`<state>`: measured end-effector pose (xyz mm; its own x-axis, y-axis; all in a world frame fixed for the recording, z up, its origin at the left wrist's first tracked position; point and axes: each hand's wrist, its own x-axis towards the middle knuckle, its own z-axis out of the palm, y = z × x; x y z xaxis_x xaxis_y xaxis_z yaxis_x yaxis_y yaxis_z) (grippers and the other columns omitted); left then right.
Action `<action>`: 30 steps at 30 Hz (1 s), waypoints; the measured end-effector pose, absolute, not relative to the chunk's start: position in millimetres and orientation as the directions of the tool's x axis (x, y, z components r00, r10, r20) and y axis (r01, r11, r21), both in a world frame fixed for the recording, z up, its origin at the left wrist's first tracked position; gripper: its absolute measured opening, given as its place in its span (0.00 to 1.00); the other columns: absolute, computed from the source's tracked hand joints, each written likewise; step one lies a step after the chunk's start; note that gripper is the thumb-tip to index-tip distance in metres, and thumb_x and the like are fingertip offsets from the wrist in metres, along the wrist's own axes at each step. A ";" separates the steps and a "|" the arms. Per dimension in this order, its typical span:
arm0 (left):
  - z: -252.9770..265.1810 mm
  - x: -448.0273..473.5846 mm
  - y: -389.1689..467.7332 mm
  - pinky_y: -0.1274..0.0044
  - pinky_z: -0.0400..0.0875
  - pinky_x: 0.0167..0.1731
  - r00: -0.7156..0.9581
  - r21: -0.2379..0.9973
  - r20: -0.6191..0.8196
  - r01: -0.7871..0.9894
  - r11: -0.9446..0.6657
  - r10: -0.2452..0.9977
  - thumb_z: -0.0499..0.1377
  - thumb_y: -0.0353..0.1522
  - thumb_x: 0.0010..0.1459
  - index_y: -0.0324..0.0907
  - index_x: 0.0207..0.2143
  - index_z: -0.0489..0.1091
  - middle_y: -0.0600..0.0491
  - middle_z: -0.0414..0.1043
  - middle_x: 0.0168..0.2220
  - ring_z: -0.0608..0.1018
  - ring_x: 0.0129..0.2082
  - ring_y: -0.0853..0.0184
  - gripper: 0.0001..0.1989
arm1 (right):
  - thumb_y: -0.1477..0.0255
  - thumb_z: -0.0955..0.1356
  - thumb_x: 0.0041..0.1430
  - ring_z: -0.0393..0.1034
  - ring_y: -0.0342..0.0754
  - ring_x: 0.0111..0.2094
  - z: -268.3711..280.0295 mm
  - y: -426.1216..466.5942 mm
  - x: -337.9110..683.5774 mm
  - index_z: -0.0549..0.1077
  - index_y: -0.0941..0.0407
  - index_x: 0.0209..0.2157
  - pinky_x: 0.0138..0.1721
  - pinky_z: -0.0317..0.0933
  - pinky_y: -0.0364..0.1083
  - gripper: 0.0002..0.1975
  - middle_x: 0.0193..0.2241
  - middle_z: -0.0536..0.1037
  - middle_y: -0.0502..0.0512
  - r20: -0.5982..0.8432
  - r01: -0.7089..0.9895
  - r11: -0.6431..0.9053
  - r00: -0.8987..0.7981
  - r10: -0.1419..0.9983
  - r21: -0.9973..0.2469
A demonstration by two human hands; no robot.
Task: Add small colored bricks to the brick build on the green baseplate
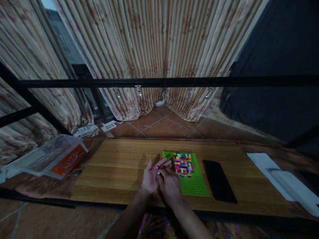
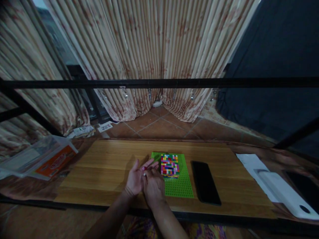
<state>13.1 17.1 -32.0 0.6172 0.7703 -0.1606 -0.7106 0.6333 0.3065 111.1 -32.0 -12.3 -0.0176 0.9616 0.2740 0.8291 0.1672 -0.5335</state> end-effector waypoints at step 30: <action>-31.8 12.3 20.4 0.68 0.60 0.55 0.630 0.346 -0.206 -0.669 0.657 0.749 0.48 0.47 0.62 0.34 0.52 0.68 0.40 0.71 0.51 0.74 0.51 0.60 0.28 | 0.74 0.63 0.59 0.75 0.48 0.32 17.2 -3.3 218.6 0.77 0.55 0.34 0.34 0.61 0.43 0.10 0.30 0.80 0.55 0.288 0.823 -0.142 0.347 0.892 -0.550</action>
